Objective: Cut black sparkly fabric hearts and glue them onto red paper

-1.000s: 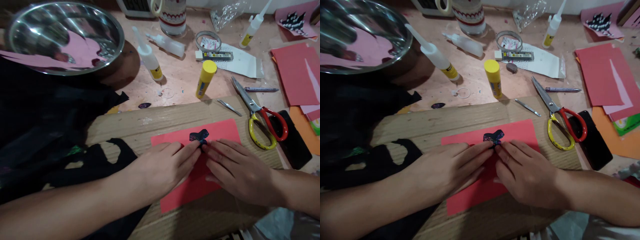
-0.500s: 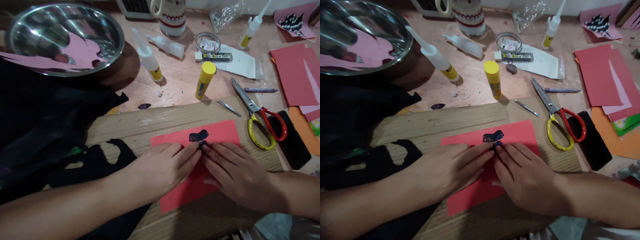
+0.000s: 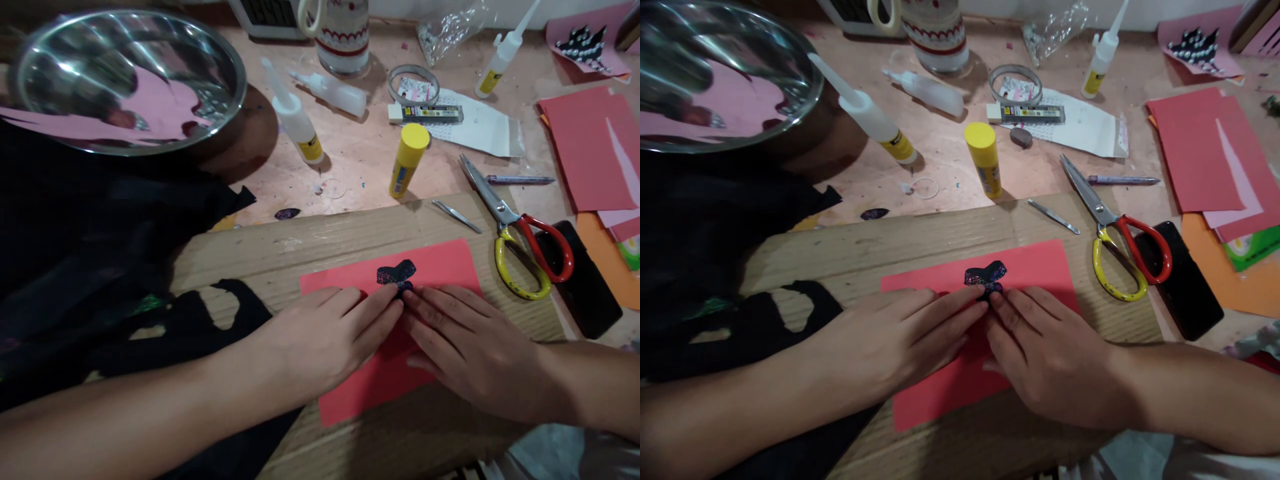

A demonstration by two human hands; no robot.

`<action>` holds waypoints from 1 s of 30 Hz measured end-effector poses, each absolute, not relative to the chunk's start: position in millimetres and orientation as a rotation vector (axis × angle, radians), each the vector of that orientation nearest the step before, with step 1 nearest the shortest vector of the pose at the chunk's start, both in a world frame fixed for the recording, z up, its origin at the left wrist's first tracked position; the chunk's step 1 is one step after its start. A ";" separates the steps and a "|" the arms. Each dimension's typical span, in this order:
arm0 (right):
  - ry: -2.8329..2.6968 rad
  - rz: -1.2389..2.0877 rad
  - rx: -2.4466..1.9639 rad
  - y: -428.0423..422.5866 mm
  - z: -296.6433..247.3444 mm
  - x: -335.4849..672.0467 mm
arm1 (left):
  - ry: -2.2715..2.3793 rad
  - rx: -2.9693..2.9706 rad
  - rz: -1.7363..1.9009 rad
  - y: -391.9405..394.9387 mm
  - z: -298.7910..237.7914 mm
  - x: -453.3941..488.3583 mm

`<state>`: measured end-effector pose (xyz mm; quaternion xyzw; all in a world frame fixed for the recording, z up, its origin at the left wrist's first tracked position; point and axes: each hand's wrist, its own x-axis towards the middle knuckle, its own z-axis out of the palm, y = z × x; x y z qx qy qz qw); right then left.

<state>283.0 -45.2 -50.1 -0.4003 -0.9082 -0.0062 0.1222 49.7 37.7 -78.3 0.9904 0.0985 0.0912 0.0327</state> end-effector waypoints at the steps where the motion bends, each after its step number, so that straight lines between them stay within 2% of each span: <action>1: -2.652 -0.024 -1.165 -45.0 -50.1 283.1 | 0.297 3.053 0.281 37.5 -78.4 49.6; 30: -2.644 -0.026 -1.183 -42.7 -48.9 286.5 | 0.472 3.110 0.269 42.5 -71.3 52.6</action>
